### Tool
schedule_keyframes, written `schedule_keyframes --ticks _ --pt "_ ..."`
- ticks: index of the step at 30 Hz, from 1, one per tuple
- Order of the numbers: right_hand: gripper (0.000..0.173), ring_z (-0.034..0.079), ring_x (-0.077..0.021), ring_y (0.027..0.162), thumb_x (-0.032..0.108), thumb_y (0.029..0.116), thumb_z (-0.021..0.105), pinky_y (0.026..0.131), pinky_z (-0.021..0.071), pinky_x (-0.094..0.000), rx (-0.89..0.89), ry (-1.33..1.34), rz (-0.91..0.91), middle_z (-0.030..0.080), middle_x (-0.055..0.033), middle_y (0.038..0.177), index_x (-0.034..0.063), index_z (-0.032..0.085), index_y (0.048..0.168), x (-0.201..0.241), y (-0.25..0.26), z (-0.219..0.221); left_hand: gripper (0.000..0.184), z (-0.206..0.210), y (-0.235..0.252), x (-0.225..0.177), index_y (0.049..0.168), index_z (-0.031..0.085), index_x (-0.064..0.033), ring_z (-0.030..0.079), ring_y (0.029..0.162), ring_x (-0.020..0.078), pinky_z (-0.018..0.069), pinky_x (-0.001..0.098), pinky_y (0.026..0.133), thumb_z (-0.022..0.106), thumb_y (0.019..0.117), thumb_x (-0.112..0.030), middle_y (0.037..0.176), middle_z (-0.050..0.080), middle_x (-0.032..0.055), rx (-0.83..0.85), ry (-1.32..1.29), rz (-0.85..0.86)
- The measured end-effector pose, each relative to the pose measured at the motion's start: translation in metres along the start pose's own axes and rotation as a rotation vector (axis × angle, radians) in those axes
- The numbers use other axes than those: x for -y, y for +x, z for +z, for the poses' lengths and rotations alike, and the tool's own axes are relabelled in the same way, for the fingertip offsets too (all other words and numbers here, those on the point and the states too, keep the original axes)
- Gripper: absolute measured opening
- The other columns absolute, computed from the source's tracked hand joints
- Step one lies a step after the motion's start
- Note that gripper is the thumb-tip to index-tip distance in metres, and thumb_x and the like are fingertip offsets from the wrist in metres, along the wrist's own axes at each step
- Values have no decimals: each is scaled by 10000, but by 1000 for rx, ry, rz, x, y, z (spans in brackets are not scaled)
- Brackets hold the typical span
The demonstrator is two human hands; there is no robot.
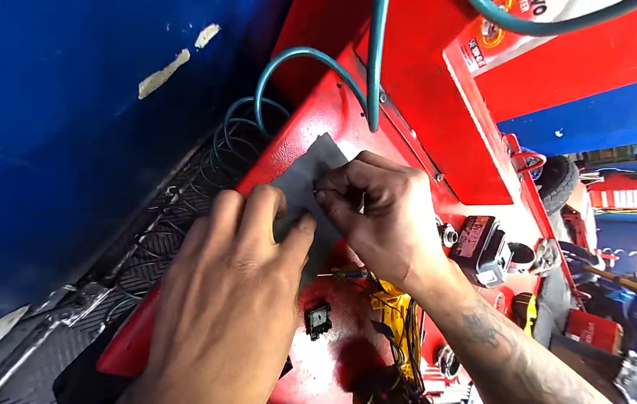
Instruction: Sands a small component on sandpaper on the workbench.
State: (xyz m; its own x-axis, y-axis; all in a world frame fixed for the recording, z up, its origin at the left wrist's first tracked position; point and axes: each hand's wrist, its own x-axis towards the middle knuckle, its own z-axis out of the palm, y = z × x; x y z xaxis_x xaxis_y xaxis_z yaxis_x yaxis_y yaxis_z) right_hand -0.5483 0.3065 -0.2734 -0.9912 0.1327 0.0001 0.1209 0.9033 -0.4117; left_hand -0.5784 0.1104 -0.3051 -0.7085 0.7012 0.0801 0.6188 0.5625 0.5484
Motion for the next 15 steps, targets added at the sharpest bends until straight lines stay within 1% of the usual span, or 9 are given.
schedule_keyframes --ticks 5,11,15 --pt "51 620 -40 704 198 935 726 607 537 -283 72 -66 7 660 80 828 180 774 932 2 3 -10 299 1 1 1 1221 743 -263 567 978 336 457 470 681 607 956 -290 1198 588 94 6 -8 -14" --pt "61 633 -40 723 190 946 708 623 544 -289 71 -92 -28 672 79 835 176 767 943 -3 3 -15 285 1 1 3 1209 748 -265 562 973 323 449 462 681 609 962 -295 1175 590 82 -4 -26 -9" --pt "80 624 -54 720 168 964 686 604 536 -272 104 -70 -123 669 46 868 143 761 975 -8 4 -18 285 1 2 4 1206 750 -259 560 966 322 447 462 688 607 963 -303 1173 591 79 -6 -35 -8"
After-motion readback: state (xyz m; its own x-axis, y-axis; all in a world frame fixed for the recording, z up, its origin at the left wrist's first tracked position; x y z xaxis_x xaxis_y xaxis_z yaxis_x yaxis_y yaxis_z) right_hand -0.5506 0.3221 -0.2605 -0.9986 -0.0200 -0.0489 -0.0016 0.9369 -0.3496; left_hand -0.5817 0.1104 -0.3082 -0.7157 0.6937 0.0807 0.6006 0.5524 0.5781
